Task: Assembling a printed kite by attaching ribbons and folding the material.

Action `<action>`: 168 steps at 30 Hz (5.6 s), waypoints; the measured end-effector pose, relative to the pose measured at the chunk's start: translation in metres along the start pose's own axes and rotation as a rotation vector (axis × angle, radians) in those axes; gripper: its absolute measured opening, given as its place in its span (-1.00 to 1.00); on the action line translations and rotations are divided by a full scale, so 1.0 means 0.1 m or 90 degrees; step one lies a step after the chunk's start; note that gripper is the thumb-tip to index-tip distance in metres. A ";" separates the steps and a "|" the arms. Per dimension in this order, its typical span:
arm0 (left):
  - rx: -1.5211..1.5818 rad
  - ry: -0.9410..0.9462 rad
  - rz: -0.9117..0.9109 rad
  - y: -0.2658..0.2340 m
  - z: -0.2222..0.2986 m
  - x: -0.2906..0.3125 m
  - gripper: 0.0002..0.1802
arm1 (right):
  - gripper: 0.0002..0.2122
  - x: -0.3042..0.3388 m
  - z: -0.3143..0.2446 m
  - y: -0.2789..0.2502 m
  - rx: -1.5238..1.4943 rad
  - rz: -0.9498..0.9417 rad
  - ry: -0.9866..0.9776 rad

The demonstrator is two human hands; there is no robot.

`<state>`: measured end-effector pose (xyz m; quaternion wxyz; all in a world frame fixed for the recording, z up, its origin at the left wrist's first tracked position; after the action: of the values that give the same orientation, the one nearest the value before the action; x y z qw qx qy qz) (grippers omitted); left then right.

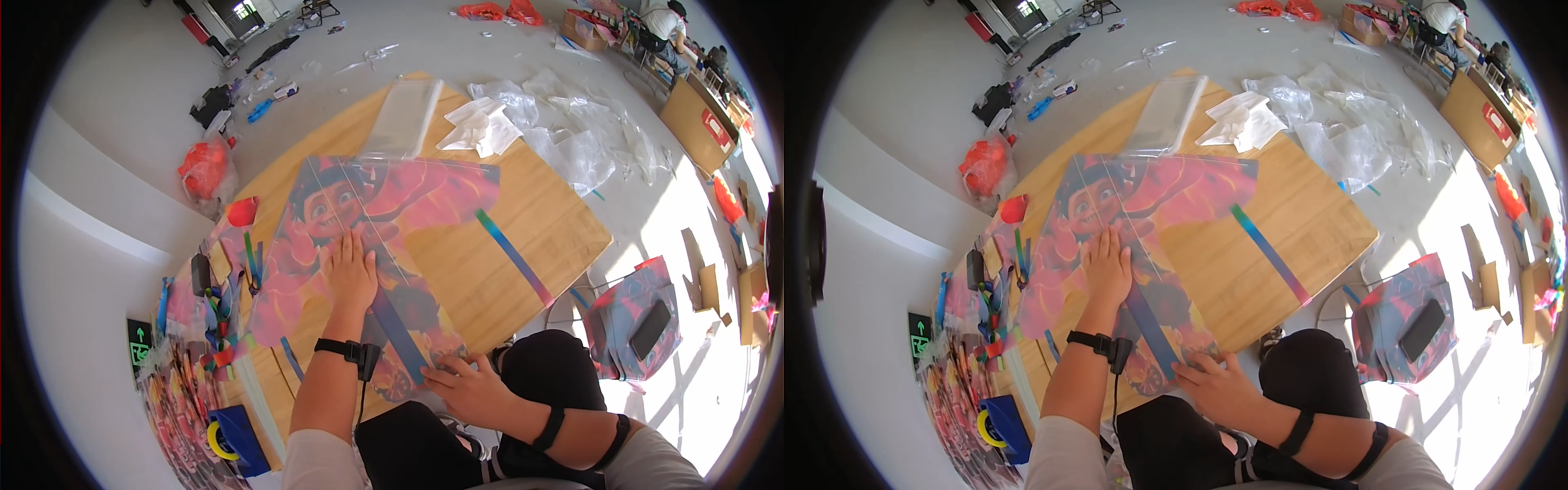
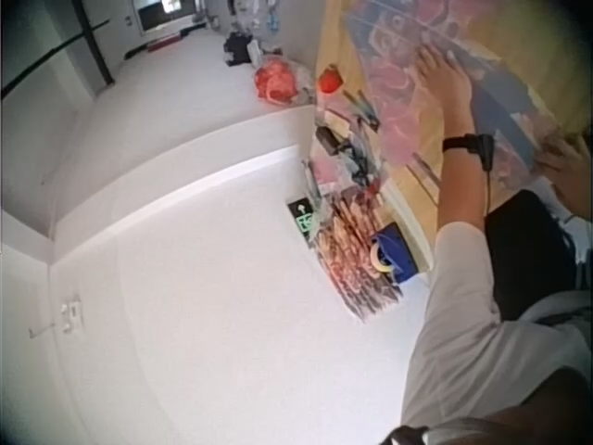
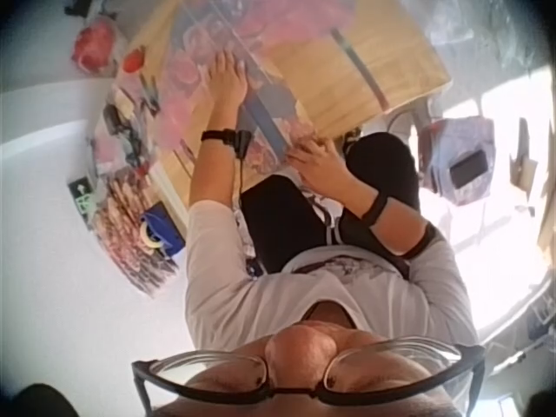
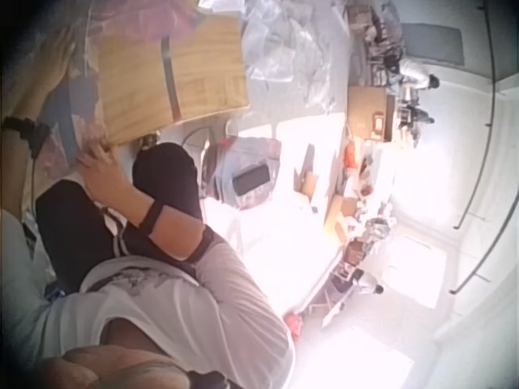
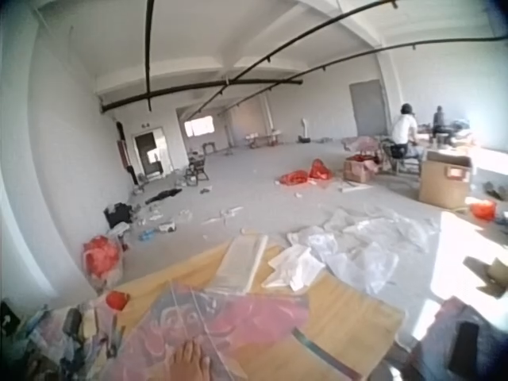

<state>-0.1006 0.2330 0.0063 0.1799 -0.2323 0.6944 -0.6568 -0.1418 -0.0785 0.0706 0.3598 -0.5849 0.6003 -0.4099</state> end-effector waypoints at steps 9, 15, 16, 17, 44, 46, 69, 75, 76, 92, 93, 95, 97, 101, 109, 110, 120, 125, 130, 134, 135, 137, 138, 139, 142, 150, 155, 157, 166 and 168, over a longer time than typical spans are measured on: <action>0.063 -0.020 0.018 0.02 -0.09 0.02 -0.33 | -0.61 -0.06 -0.08 0.03 0.070 -0.018 -0.032; 0.317 0.053 0.091 -0.12 -0.38 -0.19 -0.48 | -0.53 -0.06 -0.08 -0.02 0.075 -0.078 -0.010; 0.436 0.102 0.094 -0.05 -0.53 -0.24 -0.55 | -0.51 -0.07 -0.09 0.02 0.062 -0.083 -0.008; 0.443 0.090 0.111 0.01 -0.68 -0.25 -0.55 | -0.50 -0.07 -0.10 0.05 0.048 -0.088 -0.004; 0.484 -0.143 0.075 0.20 -1.02 -0.46 -0.68 | -0.57 -0.13 -0.06 -0.01 -0.028 -0.069 0.017; 0.512 -0.155 0.016 0.20 -1.00 -0.46 -0.75 | -0.58 -0.12 -0.02 0.00 -0.034 -0.076 0.021; 0.479 -0.178 0.042 0.19 -0.99 -0.45 -0.74 | -0.52 -0.09 -0.02 0.02 -0.009 -0.082 0.001; 0.501 -0.154 0.062 0.30 -1.04 -0.51 -0.74 | -0.51 -0.08 -0.02 0.02 -0.032 -0.067 -0.007; 0.504 -0.154 0.062 0.31 -1.04 -0.52 -0.75 | -0.51 -0.08 -0.02 0.01 -0.032 -0.066 -0.007; 0.478 -0.153 0.087 0.17 -0.96 -0.47 -0.71 | -0.58 -0.07 -0.01 0.01 -0.024 -0.073 0.006; 0.458 -0.155 0.090 0.15 -0.95 -0.48 -0.71 | -0.58 -0.07 -0.01 0.00 -0.022 -0.071 0.007; 0.436 -0.161 0.090 0.15 -0.97 -0.47 -0.71 | -0.57 -0.08 -0.01 0.01 -0.026 -0.071 0.005; 0.453 -0.150 0.089 0.17 -0.99 -0.47 -0.72 | -0.57 -0.09 -0.01 0.01 -0.030 -0.071 0.004; 0.487 -0.147 0.087 0.20 -1.00 -0.48 -0.72 | -0.57 -0.08 -0.01 0.02 -0.039 -0.066 0.003; 0.501 -0.131 0.087 0.18 -0.96 -0.49 -0.71 | -0.57 -0.06 0.01 0.02 -0.033 -0.062 0.004; 0.501 -0.131 0.087 0.21 -0.97 -0.51 -0.71 | -0.57 -0.06 0.01 0.01 -0.049 -0.060 0.008; 0.879 -0.086 0.075 0.22 -1.33 -0.56 -0.74 | -0.70 -0.10 0.42 -0.16 -0.506 0.157 0.077; 0.907 -0.085 0.252 -0.24 -1.40 0.26 -0.79 | -0.75 -0.06 0.54 -0.04 -0.647 0.263 0.117; 1.074 -0.097 0.011 -0.60 -0.84 1.63 -0.80 | -0.78 0.03 0.70 0.19 -0.675 0.285 0.163; 1.099 -0.136 -0.050 -0.59 -0.50 2.79 -0.75 | -0.78 0.07 0.71 0.30 -0.717 0.296 0.197; 1.129 -0.164 -0.075 -0.42 -0.43 3.00 -0.74 | -0.78 0.11 0.78 0.34 -0.719 0.320 0.207; 1.160 -0.197 -0.082 -0.18 -0.33 3.38 -0.72 | -0.78 0.15 0.82 0.34 -0.714 0.338 0.183; 1.281 -0.249 -0.095 -0.05 -0.22 3.53 -0.70 | -0.78 0.21 0.83 0.31 -0.712 0.359 0.176; 1.402 -0.302 -0.107 0.06 -0.10 3.64 -0.68 | -0.78 0.24 0.81 0.24 -0.706 0.353 0.164; 1.413 -0.281 -0.108 0.20 0.11 3.78 -0.63 | -0.78 0.40 0.78 -0.05 -0.781 0.406 0.122; 1.380 -0.230 -0.037 0.27 0.36 3.69 -0.59 | -0.80 1.28 0.76 -0.23 -0.695 0.264 0.172; 1.049 -0.222 -0.134 0.39 0.56 3.38 -0.57 | -0.81 1.73 0.61 -0.14 -0.476 0.280 0.140; 0.728 -0.151 -0.033 0.14 0.54 3.25 -0.53 | -0.83 1.75 0.62 -0.18 -0.497 0.286 0.159; 0.307 -0.104 0.141 -0.09 0.38 3.08 -0.41 | -0.85 1.67 0.79 -0.06 -0.454 0.278 0.178; 0.301 -0.094 0.165 -0.03 0.26 3.08 -0.43 | -0.85 1.69 0.88 -0.03 -0.436 0.286 0.172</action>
<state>-0.3409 0.0393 0.0247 0.3614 -0.1403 0.5311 -0.7534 -0.0700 -0.2529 0.0459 0.1434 -0.4665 0.8559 -0.1713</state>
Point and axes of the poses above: each hand's wrist, its own x-axis away from the middle knuckle, its own y-axis out of the palm, z = x × y, the point moved 6 cm from there along -x, towards the middle knuckle, and after that the axes turned 13 degrees about -z, right-handed, at the moved point
